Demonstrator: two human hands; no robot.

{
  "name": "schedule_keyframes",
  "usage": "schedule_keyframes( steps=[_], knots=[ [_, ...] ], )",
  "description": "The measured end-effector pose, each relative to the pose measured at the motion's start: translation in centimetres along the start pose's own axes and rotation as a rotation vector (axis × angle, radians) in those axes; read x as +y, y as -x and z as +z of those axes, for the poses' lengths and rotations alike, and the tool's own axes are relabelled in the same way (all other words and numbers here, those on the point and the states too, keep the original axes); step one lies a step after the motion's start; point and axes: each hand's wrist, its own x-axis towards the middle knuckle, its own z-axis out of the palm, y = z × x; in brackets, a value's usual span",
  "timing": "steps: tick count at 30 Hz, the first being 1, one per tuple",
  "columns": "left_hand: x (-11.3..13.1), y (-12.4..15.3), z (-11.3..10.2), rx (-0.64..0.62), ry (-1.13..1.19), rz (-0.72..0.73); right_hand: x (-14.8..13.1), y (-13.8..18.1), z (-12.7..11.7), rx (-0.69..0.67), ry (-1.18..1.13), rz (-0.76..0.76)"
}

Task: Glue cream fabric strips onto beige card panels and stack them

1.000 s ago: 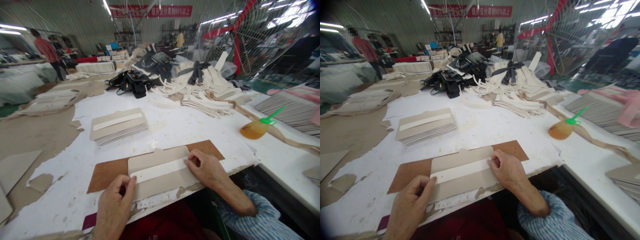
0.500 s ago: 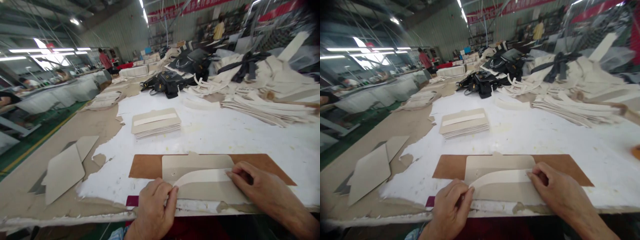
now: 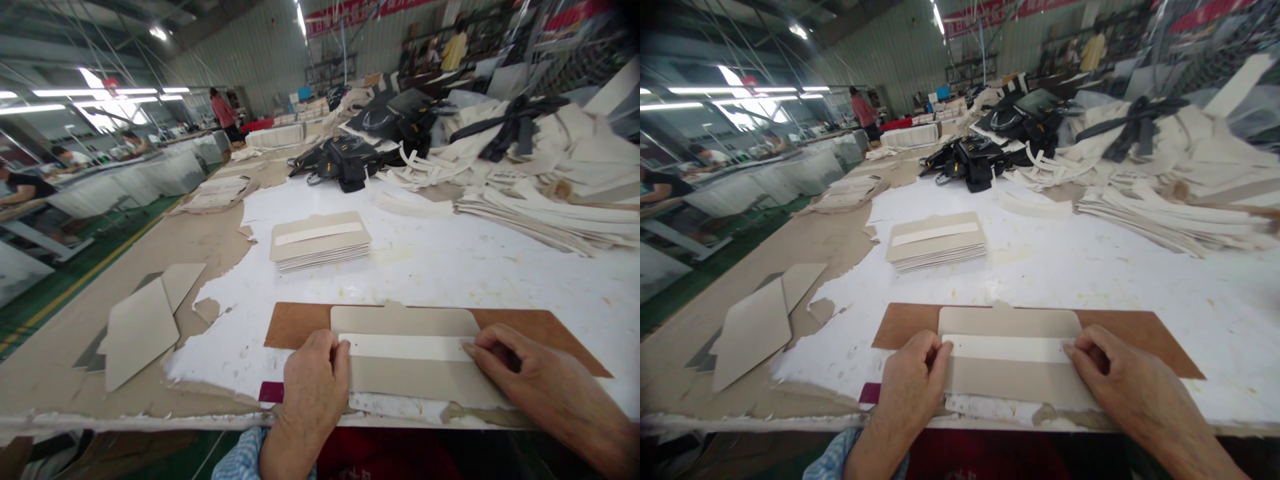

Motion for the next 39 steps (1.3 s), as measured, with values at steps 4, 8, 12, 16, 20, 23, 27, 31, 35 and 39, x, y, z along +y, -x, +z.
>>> schedule_keyframes(
  steps=[4, 8, 12, 16, 20, 23, 27, 31, 35, 39],
  knots=[
    [0.3, -0.3, -0.1, -0.053, -0.033, -0.045, -0.3, 0.0, -0.5, -0.051, 0.02, 0.053],
    [0.6, -0.5, -0.3, -0.099, -0.06, -0.093, -0.7, -0.2, -0.6, -0.051, 0.012, 0.063],
    [0.9, -0.6, -0.3, -0.122, -0.082, -0.133, -1.2, -0.2, -0.7, -0.017, 0.015, 0.116],
    [1.0, -0.7, -0.3, -0.144, -0.097, -0.148, -0.8, -0.3, -0.6, -0.04, 0.034, 0.101],
    [1.0, -0.8, -0.4, -0.153, -0.115, -0.154, -0.3, -0.2, -0.5, -0.033, 0.037, 0.085],
    [1.1, -0.9, -0.4, -0.153, -0.125, -0.151, -0.2, -0.3, -0.5, -0.045, 0.031, 0.08],
    [1.1, -0.8, -0.3, -0.136, -0.129, -0.148, -0.1, -0.4, -0.5, -0.082, 0.021, 0.051],
    [0.9, -0.6, 0.1, -0.079, -0.119, -0.114, -0.5, -0.2, -0.3, 0.002, 0.014, 0.006],
    [0.1, -0.4, 0.8, 0.03, -0.206, 0.249, -0.5, -0.1, 0.3, 0.139, -0.028, -0.183],
    [-0.3, -0.2, 0.9, 0.011, -0.252, 0.459, -0.3, 0.3, 0.7, 0.243, 0.06, -0.385]
  ],
)
